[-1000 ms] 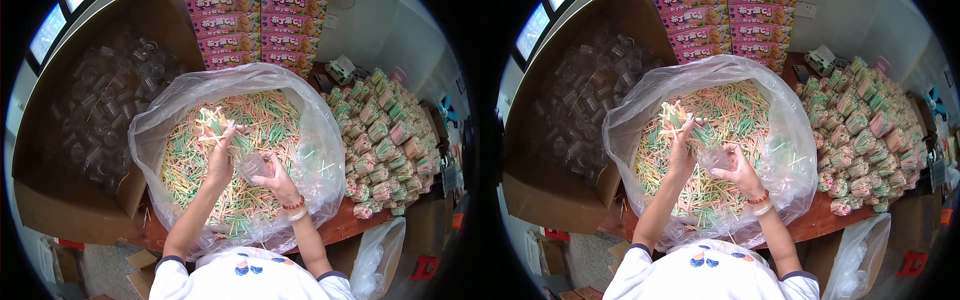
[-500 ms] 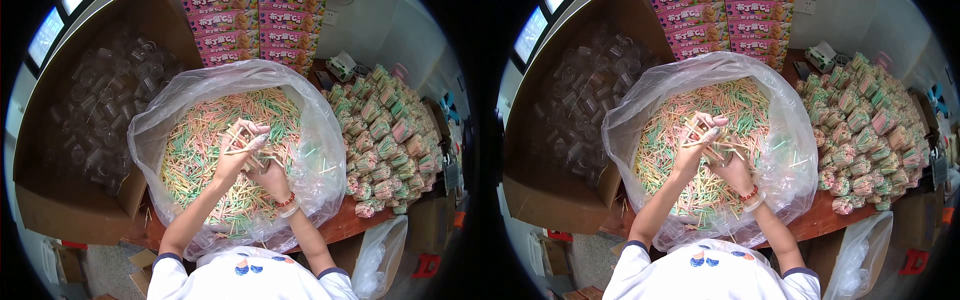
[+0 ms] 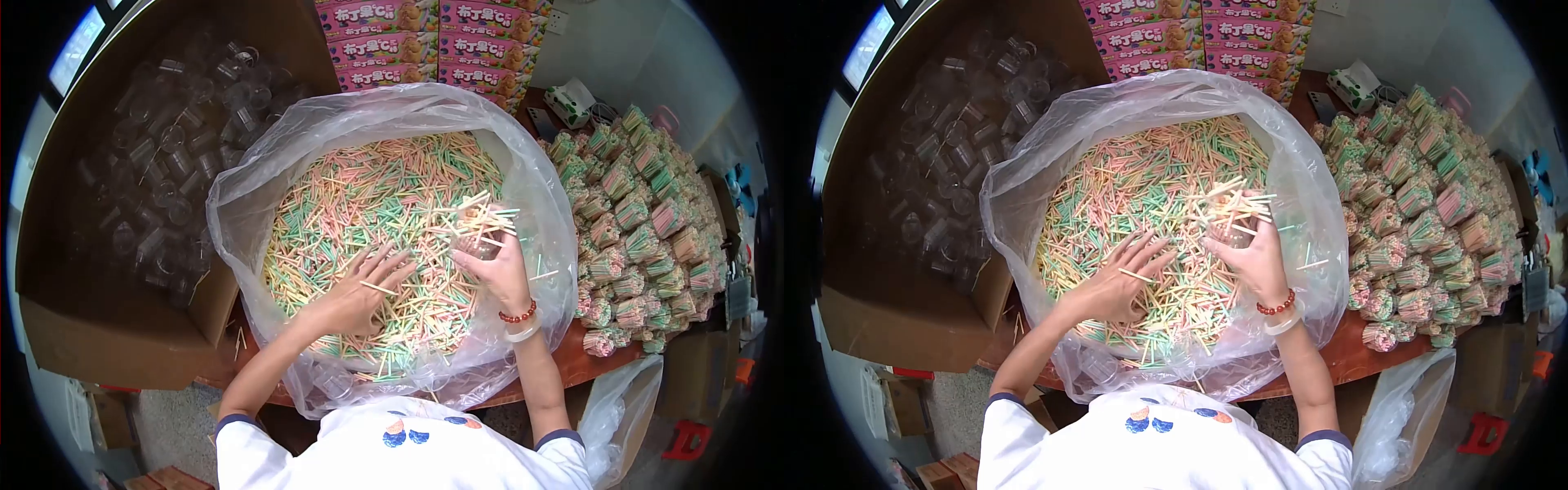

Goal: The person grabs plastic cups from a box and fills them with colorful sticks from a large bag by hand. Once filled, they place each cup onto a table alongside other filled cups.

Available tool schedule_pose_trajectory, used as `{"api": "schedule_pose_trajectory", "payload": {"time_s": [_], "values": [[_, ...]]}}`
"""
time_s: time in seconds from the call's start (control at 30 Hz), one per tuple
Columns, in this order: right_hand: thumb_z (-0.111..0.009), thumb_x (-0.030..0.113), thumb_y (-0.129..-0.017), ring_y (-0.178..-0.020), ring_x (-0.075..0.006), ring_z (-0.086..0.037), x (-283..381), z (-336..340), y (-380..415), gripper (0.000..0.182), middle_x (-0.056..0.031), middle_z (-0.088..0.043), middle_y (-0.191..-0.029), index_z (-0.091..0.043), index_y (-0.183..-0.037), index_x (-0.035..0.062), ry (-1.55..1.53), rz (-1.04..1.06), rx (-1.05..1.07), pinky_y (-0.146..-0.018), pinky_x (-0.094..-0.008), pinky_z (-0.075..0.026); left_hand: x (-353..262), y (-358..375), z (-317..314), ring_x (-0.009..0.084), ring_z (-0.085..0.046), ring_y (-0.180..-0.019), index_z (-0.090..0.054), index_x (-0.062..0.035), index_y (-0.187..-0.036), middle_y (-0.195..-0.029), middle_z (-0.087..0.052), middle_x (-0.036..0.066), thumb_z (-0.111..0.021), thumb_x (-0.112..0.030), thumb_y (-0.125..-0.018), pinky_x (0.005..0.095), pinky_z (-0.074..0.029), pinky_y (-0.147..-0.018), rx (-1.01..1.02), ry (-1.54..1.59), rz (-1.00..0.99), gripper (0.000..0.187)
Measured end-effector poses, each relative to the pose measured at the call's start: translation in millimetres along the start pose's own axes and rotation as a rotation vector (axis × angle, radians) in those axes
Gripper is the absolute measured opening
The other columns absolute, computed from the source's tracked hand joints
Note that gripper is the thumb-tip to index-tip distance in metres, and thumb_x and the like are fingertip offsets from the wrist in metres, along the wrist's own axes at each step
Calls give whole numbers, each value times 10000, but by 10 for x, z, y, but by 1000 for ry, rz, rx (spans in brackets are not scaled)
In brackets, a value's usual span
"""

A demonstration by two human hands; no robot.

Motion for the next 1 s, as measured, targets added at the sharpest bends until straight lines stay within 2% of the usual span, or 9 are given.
{"api": "schedule_pose_trajectory", "payload": {"time_s": [0.17, 0.27, 0.33, 0.43, 0.5, 0.57, 0.67, 0.77, 1.0], "values": [[-850, -5, -807, -1112, -143, -644, -144, -77, 94, 811, -87, -632, -1262, -393, -1477, -19, -159, -3, -80, -955, -301, -554, 149, -772, -243, 248, -465, -1439, -432, -109, -1544, -1506, -532, 104, -652, -110, -878, 498, -287, -1239, -400, -195, -307, 702], [-770, -13, -890, -1116, -137, -626, -292, -115, 86, 728, -70, -606, -1278, -374, -1501, 2, -225, -16, -66, -924, -289, -559, 170, -946, -155, 290, -607, -1172, -601, -65, -1338, -1209, -660, 114, -689, -61, -817, 441, -432, -1089, -568, -198, -261, 528], [-662, 54, -989, -1254, -174, -560, -192, -122, 61, 715, -96, -540, -1381, -259, -1579, 20, -214, 9, -6, -1033, -330, -507, 229, -840, -131, 323, -627, -1122, -639, -49, -1279, -1146, -673, 139, -708, -2, -764, 447, -464, -1047, -541, -12, -169, 522], [-561, 103, -1031, -1295, -165, -515, -293, -127, -71, 529, -93, -525, -1395, -336, -1500, 6, -575, -132, -1, -1172, -357, -360, 356, -620, -144, 306, -669, -1044, -660, -36, -1226, -1056, -690, 127, -780, -30, -760, 450, -539, -904, -696, 414, -31, 481], [-506, 123, -1038, -1318, -203, -543, -287, -100, -130, 570, -100, -529, -1428, -281, -1558, 54, -733, -227, 159, -1137, -389, -418, 406, -509, -218, 223, -677, -1059, -640, -42, -1275, -1137, -691, 84, -708, -78, -863, 394, -552, -946, -656, 1018, 114, 419], [-615, 94, -1002, -1192, -162, -615, -397, -207, -232, 457, -76, -616, -1301, -452, -1423, 26, -440, -146, 187, -1009, -338, -516, 428, -488, -369, 231, -666, -1154, -606, -57, -1295, -1220, -682, 88, -669, -112, -929, 412, -551, -992, -712, 1595, 248, 376], [-761, 48, -920, -1063, -133, -674, -61, -367, -196, 467, -59, -661, -1202, -547, -1331, -6, -435, -262, 199, -894, -294, -569, 225, -463, 59, 237, -634, -1241, -546, -42, -1384, -1295, -667, 99, -634, -109, -981, 417, -527, -1054, -664, 1768, 54, 417], [-803, 60, -884, -1060, -133, -672, -29, -483, -110, 491, -68, -685, -1160, -540, -1297, 10, -423, -231, 192, -887, -299, -571, 179, -469, 111, 225, -651, -1194, -518, -60, -1436, -1264, -663, 73, -674, -130, -973, 400, -525, -1051, -717, 1922, 198, 494], [-929, 98, -689, -1121, -211, -670, 6, -687, 9, 672, -74, -690, -1182, -590, -1267, 51, 230, 120, -15, -951, -366, -552, -290, -557, 606, 138, -648, -1119, -574, -98, -1417, -1249, -687, 56, -720, -227, -988, 339, -519, -946, -1001, 1770, 111, 470]]}}
Point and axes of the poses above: each hand's wrist, its own y-axis away from the middle knuckle, its own z-axis out of the back of the hand, x = y × z, the point moved 1 cm from there along -y, towards the middle knuckle
